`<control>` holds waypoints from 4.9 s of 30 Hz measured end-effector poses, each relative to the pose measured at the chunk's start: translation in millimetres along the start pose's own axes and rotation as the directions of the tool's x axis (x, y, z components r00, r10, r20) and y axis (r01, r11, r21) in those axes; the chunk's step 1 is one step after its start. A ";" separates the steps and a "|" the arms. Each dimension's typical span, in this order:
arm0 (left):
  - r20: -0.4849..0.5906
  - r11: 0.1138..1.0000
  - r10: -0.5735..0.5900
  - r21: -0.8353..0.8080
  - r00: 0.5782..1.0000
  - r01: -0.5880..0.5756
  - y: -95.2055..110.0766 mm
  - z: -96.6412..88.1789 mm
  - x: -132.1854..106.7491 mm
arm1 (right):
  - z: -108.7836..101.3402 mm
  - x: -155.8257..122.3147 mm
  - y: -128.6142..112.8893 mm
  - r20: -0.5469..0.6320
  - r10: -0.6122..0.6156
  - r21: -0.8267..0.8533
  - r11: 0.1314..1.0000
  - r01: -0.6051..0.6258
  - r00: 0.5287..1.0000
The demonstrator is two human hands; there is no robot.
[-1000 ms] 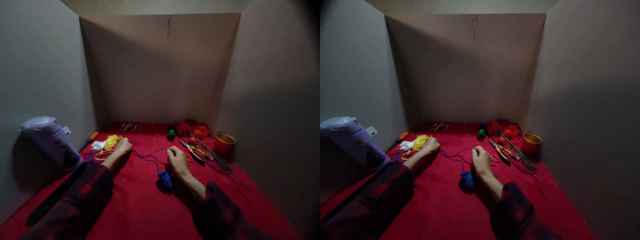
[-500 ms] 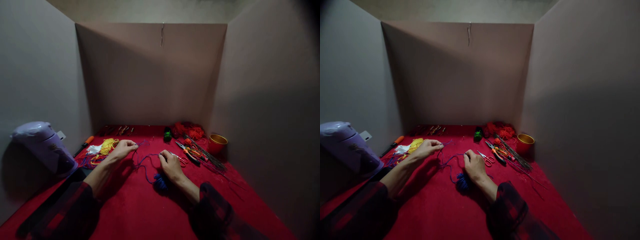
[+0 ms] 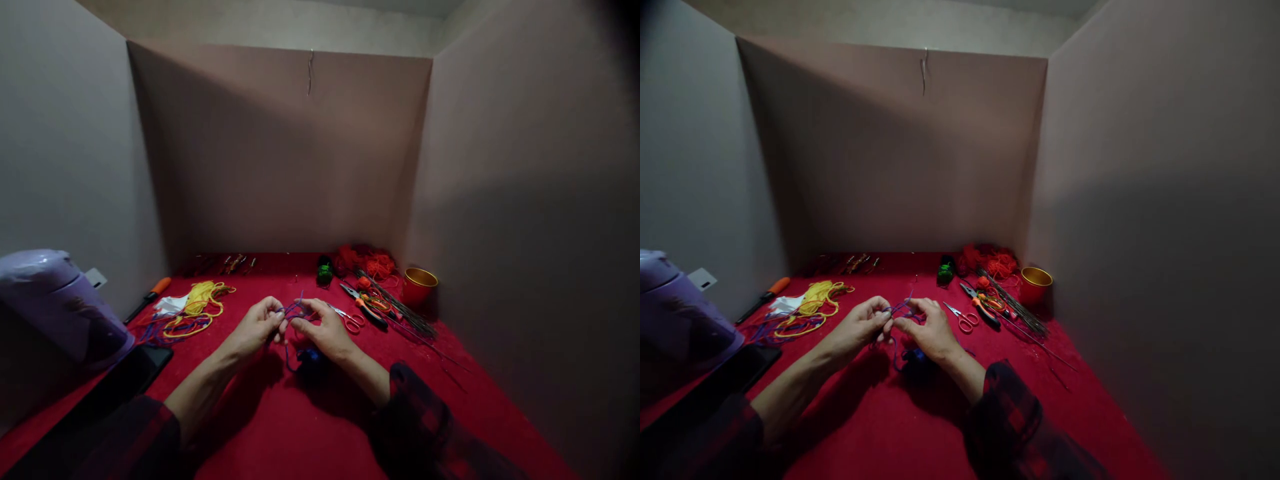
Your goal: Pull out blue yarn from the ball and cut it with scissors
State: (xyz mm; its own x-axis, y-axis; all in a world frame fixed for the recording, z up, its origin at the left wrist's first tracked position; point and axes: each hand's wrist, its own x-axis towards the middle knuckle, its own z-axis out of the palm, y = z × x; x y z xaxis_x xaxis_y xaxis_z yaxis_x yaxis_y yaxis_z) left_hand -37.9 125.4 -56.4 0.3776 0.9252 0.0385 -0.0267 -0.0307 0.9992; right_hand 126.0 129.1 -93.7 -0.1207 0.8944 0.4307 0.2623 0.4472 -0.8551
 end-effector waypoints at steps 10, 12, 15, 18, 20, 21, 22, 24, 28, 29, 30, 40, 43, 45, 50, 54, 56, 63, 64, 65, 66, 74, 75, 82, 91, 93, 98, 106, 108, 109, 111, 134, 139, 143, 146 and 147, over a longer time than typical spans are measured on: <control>-0.044 0.999 -0.002 0.037 0.999 0.003 -10.8 0.4 -4.7 | -0.7 3.5 -10.3 0.019 0.214 0.477 0.856 -0.197 0.977; -0.063 0.997 -0.021 0.076 0.998 0.026 -7.9 0.2 -6.1 | -2.4 4.0 -10.6 0.013 0.225 0.477 0.855 -0.204 0.974; -0.081 0.987 -0.031 0.153 0.996 0.043 -2.3 1.8 -8.5 | -3.3 4.1 -10.8 0.015 0.237 0.481 0.850 -0.214 0.972; -0.086 0.975 -0.033 0.215 0.996 0.051 1.7 3.4 -10.5 | -3.1 3.4 -11.8 0.023 0.251 0.496 0.838 -0.229 0.968; -0.107 0.972 -0.053 0.222 0.993 0.076 3.5 3.8 -11.4 | -3.0 2.9 -12.4 0.026 0.257 0.500 0.833 -0.235 0.966; -0.121 0.972 -0.062 0.219 0.991 0.087 4.2 3.9 -11.8 | -3.0 2.7 -12.5 0.025 0.257 0.499 0.834 -0.235 0.966; -0.132 0.972 -0.068 0.216 0.989 0.095 4.9 3.9 -12.1 | -3.1 2.7 -12.3 0.020 0.256 0.494 0.838 -0.232 0.967; -0.151 0.972 -0.069 0.211 0.986 0.100 6.1 4.0 -12.6 | -3.0 2.8 -11.1 0.008 0.249 0.481 0.848 -0.222 0.968; -0.177 0.970 -0.081 0.210 0.981 0.119 6.6 4.3 -13.0 | -2.4 3.7 -7.2 -0.009 0.239 0.453 0.867 -0.208 0.971; -0.185 0.970 -0.083 0.210 0.979 0.122 6.3 4.1 -12.9 | -2.2 4.0 -6.3 -0.016 0.237 0.445 0.872 -0.205 0.971; -0.192 0.970 -0.084 0.211 0.978 0.125 5.8 3.8 -12.6 | -2.2 4.3 -5.4 -0.023 0.235 0.435 0.878 -0.202 0.972; -0.248 0.976 -0.059 0.187 0.967 0.108 3.0 -0.5 -8.7 | -5.0 5.8 2.6 -0.075 0.152 0.235 0.963 -0.131 0.985; -0.256 0.978 -0.065 0.175 0.964 0.113 4.0 0.0 -9.1 | -3.6 5.3 4.4 -0.112 0.100 0.145 0.986 -0.084 0.989; -0.263 0.981 -0.068 0.159 0.962 0.113 3.8 0.0 -9.1 | -7.2 7.2 2.8 -0.164 0.061 0.071 0.996 -0.050 0.985; -0.255 0.988 -0.062 0.121 0.965 0.096 0.9 -2.2 -7.5 | -50.4 19.7 -7.9 -0.353 -0.039 -0.114 0.993 -0.002 0.935; -0.265 0.987 -0.048 0.136 0.963 0.087 -0.5 -3.6 -6.6 | -91.3 16.5 -6.8 -0.190 0.034 -0.634 0.759 -0.150 0.981; -0.265 0.987 -0.038 0.139 0.963 0.077 -0.8 -3.6 -7.0 | -98.1 7.7 -1.4 -0.084 0.096 -0.716 0.687 -0.127 0.992; -0.252 0.986 -0.031 0.149 0.967 0.070 -0.9 -2.4 -7.4 | -78.6 -7.4 11.0 0.028 0.217 -0.882 0.464 -0.079 0.976; -0.257 0.986 -0.035 0.148 0.966 0.075 -0.8 -2.6 -7.0 | -76.5 -6.0 10.9 0.028 0.228 -0.892 0.446 -0.079 0.973; -0.263 0.986 -0.038 0.146 0.964 0.079 -0.7 -2.9 -6.7 | -74.9 -4.5 10.7 0.028 0.234 -0.898 0.432 -0.078 0.972; -0.270 0.986 -0.041 0.143 0.962 0.082 -0.6 -3.3 -6.3 | -73.8 -3.2 10.6 0.028 0.235 -0.902 0.425 -0.077 0.972; -0.287 0.988 -0.041 0.130 0.957 0.081 -2.2 -6.0 -5.8 | -68.8 -5.3 13.6 -0.037 0.145 -0.890 0.445 -0.098 0.989; -0.289 0.988 -0.045 0.128 0.956 0.085 -2.3 -5.8 -5.9 | -68.8 -5.3 12.9 -0.050 0.136 -0.890 0.444 -0.106 0.989; -0.304 0.988 -0.050 0.123 0.951 0.091 -1.4 -4.7 -6.4 | -61.0 -10.3 -27.4 0.023 0.151 -0.188 0.972 -0.144 0.988; -0.331 0.997 -0.001 0.072 0.944 0.026 -2.1 -3.3 -8.7 | -30.2 -36.3 -41.3 0.486 0.321 0.467 0.691 -0.553 0.812; -0.333 0.998 -0.001 0.054 0.943 0.020 -2.5 -2.6 -8.6 | -28.7 -36.9 -37.9 0.513 0.319 0.496 0.648 -0.579 0.797; -0.340 1.000 0.004 0.030 0.940 0.007 -4.2 -2.6 -7.0 | -24.9 -38.7 -38.4 0.553 0.301 0.526 0.597 -0.606 0.777; -0.325 0.998 0.024 0.070 0.946 -0.001 -1.9 1.9 -10.8 | -22.3 -39.4 -40.4 0.537 0.285 0.556 0.589 -0.587 0.794; -0.310 0.998 0.019 0.066 0.950 0.001 -0.3 4.4 -11.9 | -22.7 -39.9 -39.3 0.542 0.276 0.571 0.573 -0.588 0.794; -0.303 0.998 0.016 0.061 0.953 0.003 0.5 5.5 -12.4 | -22.9 -40.0 -38.5 0.543 0.270 0.581 0.563 -0.588 0.795; -0.285 0.999 0.011 0.054 0.959 0.004 1.8 7.0 -13.4 | -23.2 -40.0 -36.9 0.538 0.261 0.603 0.545 -0.582 0.802; -0.180 0.992 0.096 0.104 0.979 -0.078 2.2 10.1 -15.5 | -26.1 -39.9 -33.8 0.539 0.330 0.732 0.272 -0.625 0.775; -0.203 0.989 0.120 0.109 0.972 -0.099 3.2 10.8 -16.7 | -24.0 -40.6 -36.3 0.501 0.328 0.745 0.306 -0.592 0.801; -0.206 0.986 0.136 0.123 0.969 -0.113 3.3 9.7 -16.2 | -19.8 -41.2 -35.0 0.435 0.333 0.760 0.363 -0.539 0.837; -0.199 0.984 0.149 0.130 0.969 -0.124 2.0 8.4 -14.9 | -19.9 -42.0 -33.8 0.435 0.326 0.762 0.364 -0.536 0.840; -0.197 0.983 0.152 0.132 0.969 -0.127 1.6 8.3 -14.6 | -20.3 -42.3 -34.1 0.451 0.318 0.761 0.351 -0.545 0.834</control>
State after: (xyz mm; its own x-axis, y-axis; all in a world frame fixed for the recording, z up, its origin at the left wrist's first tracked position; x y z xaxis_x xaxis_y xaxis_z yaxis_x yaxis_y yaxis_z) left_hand -35.8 108.7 -55.2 0.1794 0.9659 0.1866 0.0479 -0.1980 0.9790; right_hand 141.7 75.8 -76.9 -0.4491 0.8924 -0.0428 -0.5709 -0.3235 -0.7546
